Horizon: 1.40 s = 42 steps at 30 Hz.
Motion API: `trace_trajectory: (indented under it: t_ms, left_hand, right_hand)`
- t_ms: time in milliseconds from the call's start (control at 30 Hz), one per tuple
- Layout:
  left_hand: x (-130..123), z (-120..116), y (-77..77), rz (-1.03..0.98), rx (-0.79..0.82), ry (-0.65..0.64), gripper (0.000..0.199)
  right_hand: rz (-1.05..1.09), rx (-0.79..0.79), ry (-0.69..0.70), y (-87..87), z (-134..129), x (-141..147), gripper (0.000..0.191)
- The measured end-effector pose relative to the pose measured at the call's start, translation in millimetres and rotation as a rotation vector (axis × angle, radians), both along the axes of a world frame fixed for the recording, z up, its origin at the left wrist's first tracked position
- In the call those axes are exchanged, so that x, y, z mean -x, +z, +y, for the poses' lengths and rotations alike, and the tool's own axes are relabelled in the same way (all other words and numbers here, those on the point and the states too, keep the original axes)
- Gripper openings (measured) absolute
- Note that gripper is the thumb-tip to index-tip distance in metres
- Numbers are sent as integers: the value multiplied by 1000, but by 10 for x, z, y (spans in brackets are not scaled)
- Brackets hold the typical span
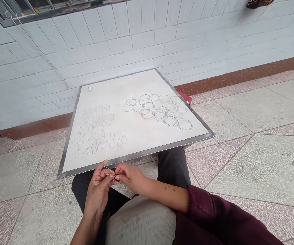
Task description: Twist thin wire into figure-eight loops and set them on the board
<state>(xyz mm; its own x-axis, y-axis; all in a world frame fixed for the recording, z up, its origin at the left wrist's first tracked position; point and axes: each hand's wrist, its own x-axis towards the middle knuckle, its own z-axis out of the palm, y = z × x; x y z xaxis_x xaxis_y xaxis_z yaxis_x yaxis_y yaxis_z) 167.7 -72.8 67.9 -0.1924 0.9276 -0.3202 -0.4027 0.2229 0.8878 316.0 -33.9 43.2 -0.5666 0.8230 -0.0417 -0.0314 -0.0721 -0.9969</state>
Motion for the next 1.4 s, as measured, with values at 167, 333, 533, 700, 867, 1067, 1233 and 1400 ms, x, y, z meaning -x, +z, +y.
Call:
trace_trajectory:
  t_ms: [167,333,533,700,867,1067,1233,1400]
  left_hand:
    - [-34,11,17,6,18,29,60]
    - [-86,19,-17,13,22,68,58]
    - [-132,44,-110,-40,19,175,59]
    - [-135,45,-113,-62,46,158,60]
    - [-143,42,-137,-45,38,124,57]
    - [-156,49,-178,17,62,150,55]
    - [-155,52,-196,90,78,161,53]
    - [-166,65,-209,152,90,171,50]
  right_hand:
    - [-112,-101,-61,11,-18,8,9]
    - [-167,-96,-110,-41,-11,53,7]
    - [-92,123,-77,-145,10,119,17]
    - [-77,96,-114,-168,-17,123,21]
    - [-79,69,-185,-237,-28,147,22]
    - [-126,-41,-175,-309,-15,137,17]
    - [-143,-65,-184,-311,-3,134,13]
    - [-140,-5,-178,-287,-4,149,9]
